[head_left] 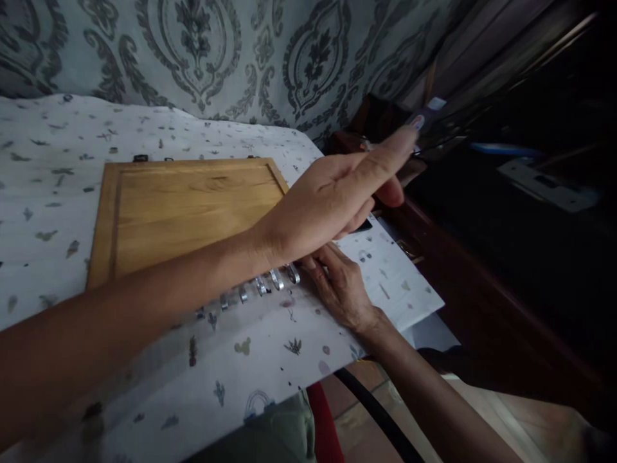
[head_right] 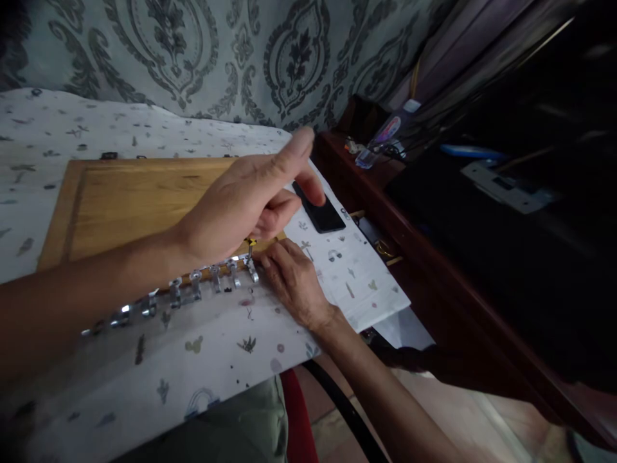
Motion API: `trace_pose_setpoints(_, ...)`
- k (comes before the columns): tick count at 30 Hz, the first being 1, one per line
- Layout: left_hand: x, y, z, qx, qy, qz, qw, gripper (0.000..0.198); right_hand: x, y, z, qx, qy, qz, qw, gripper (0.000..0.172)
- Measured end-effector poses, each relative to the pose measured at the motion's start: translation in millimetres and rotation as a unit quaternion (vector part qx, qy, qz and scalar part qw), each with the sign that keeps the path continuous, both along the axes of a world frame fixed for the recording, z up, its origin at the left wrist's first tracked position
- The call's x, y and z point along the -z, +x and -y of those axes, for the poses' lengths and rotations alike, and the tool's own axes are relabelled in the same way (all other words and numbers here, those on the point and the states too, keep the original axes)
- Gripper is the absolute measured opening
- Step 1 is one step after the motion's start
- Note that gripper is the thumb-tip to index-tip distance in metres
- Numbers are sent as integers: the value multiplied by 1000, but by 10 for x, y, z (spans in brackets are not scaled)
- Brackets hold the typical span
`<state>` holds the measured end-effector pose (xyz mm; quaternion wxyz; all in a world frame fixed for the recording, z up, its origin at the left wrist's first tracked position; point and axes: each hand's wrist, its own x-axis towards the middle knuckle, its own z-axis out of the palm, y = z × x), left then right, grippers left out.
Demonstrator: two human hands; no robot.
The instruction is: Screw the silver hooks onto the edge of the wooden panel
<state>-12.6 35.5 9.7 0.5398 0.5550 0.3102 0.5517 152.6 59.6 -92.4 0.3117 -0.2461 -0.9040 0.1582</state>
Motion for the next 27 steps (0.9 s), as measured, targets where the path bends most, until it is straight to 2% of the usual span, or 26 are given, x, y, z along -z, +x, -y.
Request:
trace_pose_setpoints(2, -14, -41, -29, 78, 3, -27, 997, 59, 14, 5, 2, 11, -12, 10, 1000, 23)
trace_pose_setpoints(4, -23, -66, -35, 97, 4, -39, 995, 59, 21, 7, 5, 15, -23, 16, 999, 25)
trace_pose_setpoints(6, -33, -65, -15, 59, 13, -24, 998, 59, 19, 6, 6, 12, -32, 13, 999, 26)
trace_pose_setpoints(10, -80, -32, 30, -67, 17, 25, 997, 55, 9, 1, 5, 4, -45, 8, 999, 28)
trace_pose_setpoints(13, -103, -29, 10, -114, 3, 28, 993, 55, 15, -3, 5, 7, -46, 2, 999, 30)
trace_pose_setpoints(20, -32, -28, -46, -119, -3, 35, 992, 55, 16, 3, 10, 7, -43, 4, 999, 31)
trace_pose_setpoints(27, 5, -13, -36, -98, 12, 32, 995, 53, -1, 0, 15, 2, -47, 2, 999, 28)
